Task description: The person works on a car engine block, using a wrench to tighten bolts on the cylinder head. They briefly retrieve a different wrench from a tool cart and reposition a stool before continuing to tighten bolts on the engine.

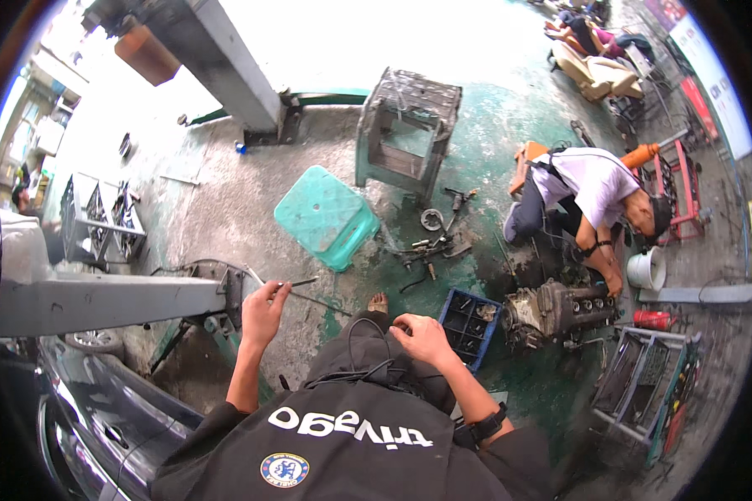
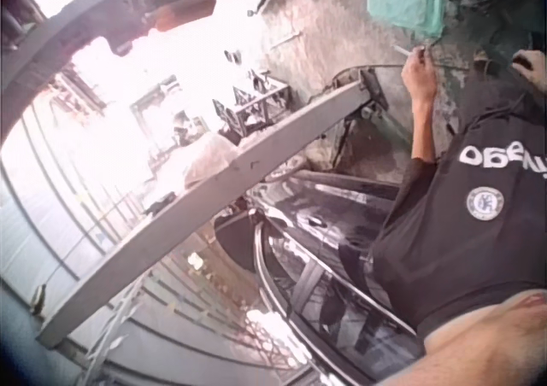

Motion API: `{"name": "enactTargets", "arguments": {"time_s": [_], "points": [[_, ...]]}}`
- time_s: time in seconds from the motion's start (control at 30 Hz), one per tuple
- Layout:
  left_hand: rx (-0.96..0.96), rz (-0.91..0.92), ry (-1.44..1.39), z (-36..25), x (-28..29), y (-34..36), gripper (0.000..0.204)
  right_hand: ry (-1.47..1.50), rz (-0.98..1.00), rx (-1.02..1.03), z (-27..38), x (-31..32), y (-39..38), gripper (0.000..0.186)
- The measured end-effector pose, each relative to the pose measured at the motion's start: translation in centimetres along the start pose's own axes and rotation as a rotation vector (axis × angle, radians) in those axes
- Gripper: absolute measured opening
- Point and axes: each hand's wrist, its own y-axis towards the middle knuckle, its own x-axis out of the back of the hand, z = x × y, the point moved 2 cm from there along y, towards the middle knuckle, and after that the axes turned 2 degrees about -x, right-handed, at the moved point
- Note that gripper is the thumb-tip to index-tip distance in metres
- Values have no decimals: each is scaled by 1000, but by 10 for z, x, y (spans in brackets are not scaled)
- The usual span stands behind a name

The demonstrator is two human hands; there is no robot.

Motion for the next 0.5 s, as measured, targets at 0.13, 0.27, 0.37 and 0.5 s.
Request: {"name": "enactTargets", "arguments": {"time_s": [0.13, 0.27, 0.37, 0.5], "points": [[120, -159, 81, 27, 24, -6, 28, -187, 130, 46, 15, 5, 39, 27], [321, -251, 81, 44, 33, -30, 31, -234, 248, 98, 11, 4, 86, 29], [444, -353, 17, 54, 34, -43, 32, 23, 479, -40, -10, -8, 134, 34], [496, -383, -90, 71, 39, -34, 31, 3, 702, -156, -45, -34, 208, 39]]}}
